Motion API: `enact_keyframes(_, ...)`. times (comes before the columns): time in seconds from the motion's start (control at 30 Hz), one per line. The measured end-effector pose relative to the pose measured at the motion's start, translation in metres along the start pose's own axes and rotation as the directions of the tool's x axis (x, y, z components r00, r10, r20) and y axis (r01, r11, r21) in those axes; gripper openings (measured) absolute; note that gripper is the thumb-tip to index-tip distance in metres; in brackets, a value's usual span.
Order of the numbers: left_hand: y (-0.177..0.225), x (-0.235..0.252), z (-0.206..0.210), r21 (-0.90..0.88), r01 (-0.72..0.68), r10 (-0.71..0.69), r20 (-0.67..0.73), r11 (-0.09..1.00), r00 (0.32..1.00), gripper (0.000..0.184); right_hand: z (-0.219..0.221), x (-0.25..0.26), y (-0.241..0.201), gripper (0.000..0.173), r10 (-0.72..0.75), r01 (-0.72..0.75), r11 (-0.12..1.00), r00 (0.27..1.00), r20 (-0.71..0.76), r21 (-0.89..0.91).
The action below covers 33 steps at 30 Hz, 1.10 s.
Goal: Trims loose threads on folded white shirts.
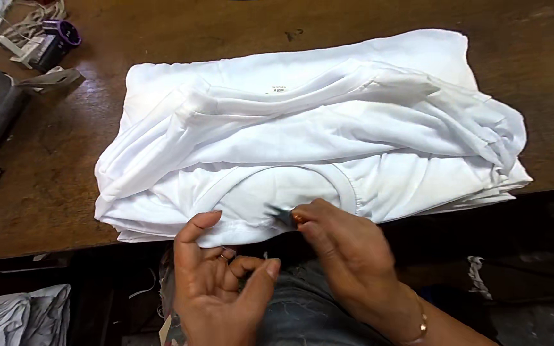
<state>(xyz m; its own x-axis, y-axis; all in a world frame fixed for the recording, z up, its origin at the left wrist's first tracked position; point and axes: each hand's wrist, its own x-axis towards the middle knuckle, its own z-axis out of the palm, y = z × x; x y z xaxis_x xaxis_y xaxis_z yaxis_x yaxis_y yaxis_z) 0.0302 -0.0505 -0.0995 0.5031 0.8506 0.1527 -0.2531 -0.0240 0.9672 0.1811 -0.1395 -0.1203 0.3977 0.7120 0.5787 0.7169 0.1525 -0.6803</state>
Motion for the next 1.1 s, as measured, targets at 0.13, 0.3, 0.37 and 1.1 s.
enact_keyframes(0.13, -0.016, -0.001, 0.007, 0.093, -0.121, 0.099, 0.212, 0.988, 0.972, 0.066, -0.029, -0.001, -0.003, 0.046, 0.465, -0.419, 0.669, 0.880, 0.095, 0.614)
enact_keyframes(0.3, -0.022, 0.004, 0.018, 0.084, -0.086, 0.078, 0.094, 0.993, 0.993, 0.040, -0.053, -0.011, 0.002, 0.025, 0.484, -0.431, 0.764, 0.875, 0.016, 0.479)
enact_keyframes(0.37, -0.022, 0.005, 0.021, 0.089, -0.084, 0.079, 0.060, 0.992, 0.995, 0.036, -0.054, -0.015, 0.001, 0.027, 0.414, -0.388, 0.869, 0.910, -0.023, 0.309)
enact_keyframes(1.1, -0.020, 0.008, 0.044, -0.126, 0.084, -0.071, 0.099, 0.989, 0.993, 0.067, -0.037, -0.040, 0.003, 0.026, -0.120, 0.131, 0.958, 0.991, 0.055, -0.254)
